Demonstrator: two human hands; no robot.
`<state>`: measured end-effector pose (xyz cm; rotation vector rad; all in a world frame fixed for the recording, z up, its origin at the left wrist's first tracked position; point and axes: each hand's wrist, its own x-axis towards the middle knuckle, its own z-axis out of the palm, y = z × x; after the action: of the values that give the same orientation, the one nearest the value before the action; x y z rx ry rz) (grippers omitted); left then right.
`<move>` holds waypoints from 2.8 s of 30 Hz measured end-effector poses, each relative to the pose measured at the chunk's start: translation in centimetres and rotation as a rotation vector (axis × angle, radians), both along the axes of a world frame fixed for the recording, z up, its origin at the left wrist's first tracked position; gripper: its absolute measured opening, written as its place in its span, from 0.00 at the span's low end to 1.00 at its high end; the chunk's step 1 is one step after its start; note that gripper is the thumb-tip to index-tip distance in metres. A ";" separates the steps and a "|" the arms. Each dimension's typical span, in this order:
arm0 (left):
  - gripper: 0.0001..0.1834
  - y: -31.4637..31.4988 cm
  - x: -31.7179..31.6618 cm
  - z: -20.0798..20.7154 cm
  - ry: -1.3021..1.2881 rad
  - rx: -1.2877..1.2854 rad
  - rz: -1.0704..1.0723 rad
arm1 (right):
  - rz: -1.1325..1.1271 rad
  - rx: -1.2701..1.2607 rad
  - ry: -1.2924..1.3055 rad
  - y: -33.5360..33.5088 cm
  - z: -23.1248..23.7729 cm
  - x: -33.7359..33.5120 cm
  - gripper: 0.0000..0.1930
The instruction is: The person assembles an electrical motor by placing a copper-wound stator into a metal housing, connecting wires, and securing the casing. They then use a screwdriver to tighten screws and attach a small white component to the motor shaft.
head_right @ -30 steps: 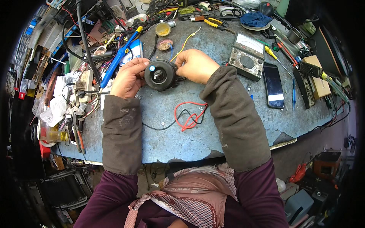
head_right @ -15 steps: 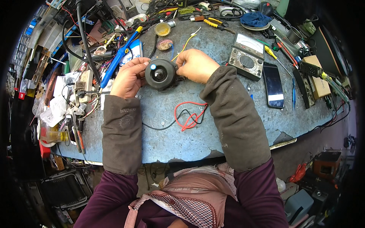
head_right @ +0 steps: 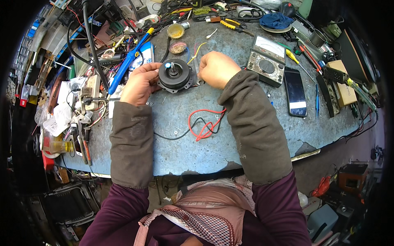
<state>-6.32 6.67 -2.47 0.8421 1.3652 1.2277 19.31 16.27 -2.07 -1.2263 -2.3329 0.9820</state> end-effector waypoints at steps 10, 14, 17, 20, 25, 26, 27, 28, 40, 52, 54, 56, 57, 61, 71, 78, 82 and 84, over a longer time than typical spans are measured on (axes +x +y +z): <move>0.14 0.1 -0.3 0.0 0.036 -0.016 0.012 | -0.054 -0.421 0.419 -0.6 0.5 0.0 0.11; 0.13 0.1 -0.4 -0.1 0.027 -0.020 0.044 | -0.083 -0.458 0.513 -0.7 0.6 -0.4 0.13; 0.14 -0.1 0.2 0.5 0.036 -0.013 0.058 | -0.088 -0.461 0.485 -1.2 1.0 -0.4 0.10; 0.16 -0.3 0.8 0.8 0.059 0.000 0.053 | -0.072 -0.454 0.378 -1.9 2.0 -0.4 0.08; 0.17 -0.2 0.4 0.5 0.069 0.009 0.019 | 0.031 -0.453 0.180 -1.8 2.5 -0.4 0.07; 0.17 -0.2 0.5 0.6 0.072 0.009 0.025 | 0.048 -0.422 0.179 -1.7 2.2 -0.4 0.07; 0.17 -0.3 0.6 0.7 0.076 0.009 0.030 | 0.065 -0.390 0.177 -1.5 1.7 -0.4 0.07; 0.17 -0.4 0.6 0.8 0.079 0.010 0.036 | 0.082 -0.359 0.175 -1.3 1.3 -0.5 0.07; 0.17 -0.6 0.1 1.3 0.175 -0.007 0.015 | 0.086 -0.447 0.219 -1.7 1.6 -0.4 0.04; 0.14 -0.8 0.5 1.5 0.161 -0.022 0.039 | 0.270 -0.389 0.112 -3.6 3.2 -1.2 0.08; 0.14 -1.0 0.4 1.6 0.159 -0.022 0.041 | 0.314 -0.276 0.068 -4.4 3.5 -1.7 0.09; 0.14 -1.0 0.4 1.7 0.160 -0.020 0.043 | 0.390 -0.084 0.041 -4.9 3.3 -2.1 0.11; 0.14 -1.0 0.5 1.7 0.162 -0.018 0.044 | 0.401 0.042 0.069 -5.1 2.5 -2.3 0.09; 0.14 -0.8 0.3 1.5 0.151 -0.026 0.036 | 0.398 0.512 0.092 -6.6 1.0 -2.7 0.04; 0.14 -0.7 0.0 1.1 0.128 -0.010 0.027 | 0.398 0.781 -0.072 -7.7 1.0 -3.5 0.01; 0.13 -0.5 -0.5 0.9 0.038 -0.034 0.032 | 0.391 0.802 -0.097 -7.9 1.2 -3.4 0.02; 0.12 -0.3 -0.8 0.7 0.011 -0.036 0.044 | 0.386 0.804 -0.117 -7.9 1.1 -3.5 0.02; 0.12 -0.4 -0.7 0.8 0.012 -0.035 0.049 | 0.386 0.808 -0.092 -7.8 1.0 -3.6 0.02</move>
<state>-7.04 6.29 -1.70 0.7974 1.4202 1.2345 15.75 8.46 -1.05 -0.5161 -2.6594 0.0057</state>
